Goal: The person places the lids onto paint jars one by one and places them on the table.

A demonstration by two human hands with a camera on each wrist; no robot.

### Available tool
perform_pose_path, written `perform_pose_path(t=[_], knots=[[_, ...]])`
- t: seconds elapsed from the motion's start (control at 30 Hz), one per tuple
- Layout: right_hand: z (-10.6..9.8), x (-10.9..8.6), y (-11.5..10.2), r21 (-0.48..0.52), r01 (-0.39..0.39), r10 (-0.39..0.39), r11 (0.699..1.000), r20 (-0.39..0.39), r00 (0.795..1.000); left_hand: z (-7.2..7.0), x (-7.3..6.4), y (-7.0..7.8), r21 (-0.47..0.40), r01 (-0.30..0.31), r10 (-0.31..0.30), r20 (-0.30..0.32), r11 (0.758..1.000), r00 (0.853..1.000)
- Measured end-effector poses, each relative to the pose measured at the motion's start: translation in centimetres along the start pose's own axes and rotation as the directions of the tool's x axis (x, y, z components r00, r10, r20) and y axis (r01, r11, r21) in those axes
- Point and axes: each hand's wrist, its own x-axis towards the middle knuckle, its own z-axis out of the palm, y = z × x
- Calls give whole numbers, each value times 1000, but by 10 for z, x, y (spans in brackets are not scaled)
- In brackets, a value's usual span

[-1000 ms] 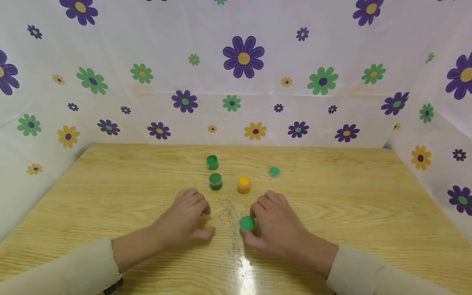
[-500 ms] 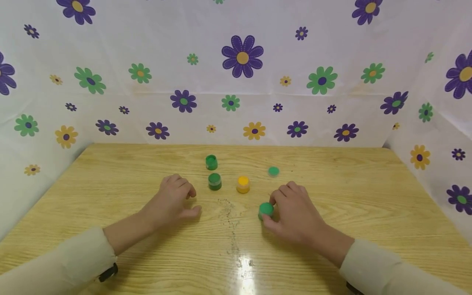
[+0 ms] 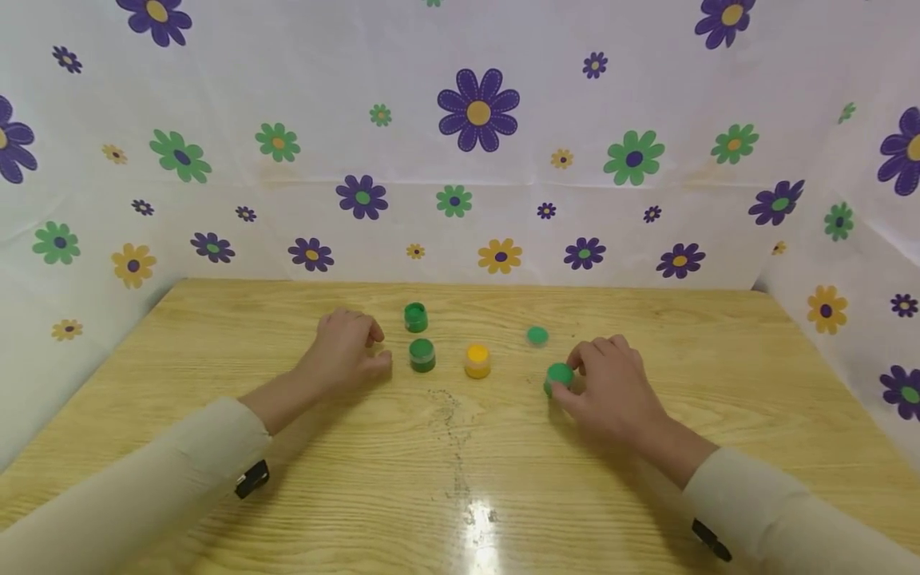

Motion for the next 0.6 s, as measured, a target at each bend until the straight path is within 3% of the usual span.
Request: perform_pose_path(t=[0.17, 0.4, 0.6], knots=[[-4, 6, 13, 33, -62, 62, 998, 13, 998, 0, 15, 0, 13, 29, -29, 16, 999, 999], [-8, 14, 26, 13, -93, 93, 996, 15, 996, 3, 29, 0, 61, 48, -51, 49, 997, 998], [-10, 18, 38, -12, -141, 141, 990, 15, 990, 9, 42, 2, 44, 79, -82, 71, 996, 994]])
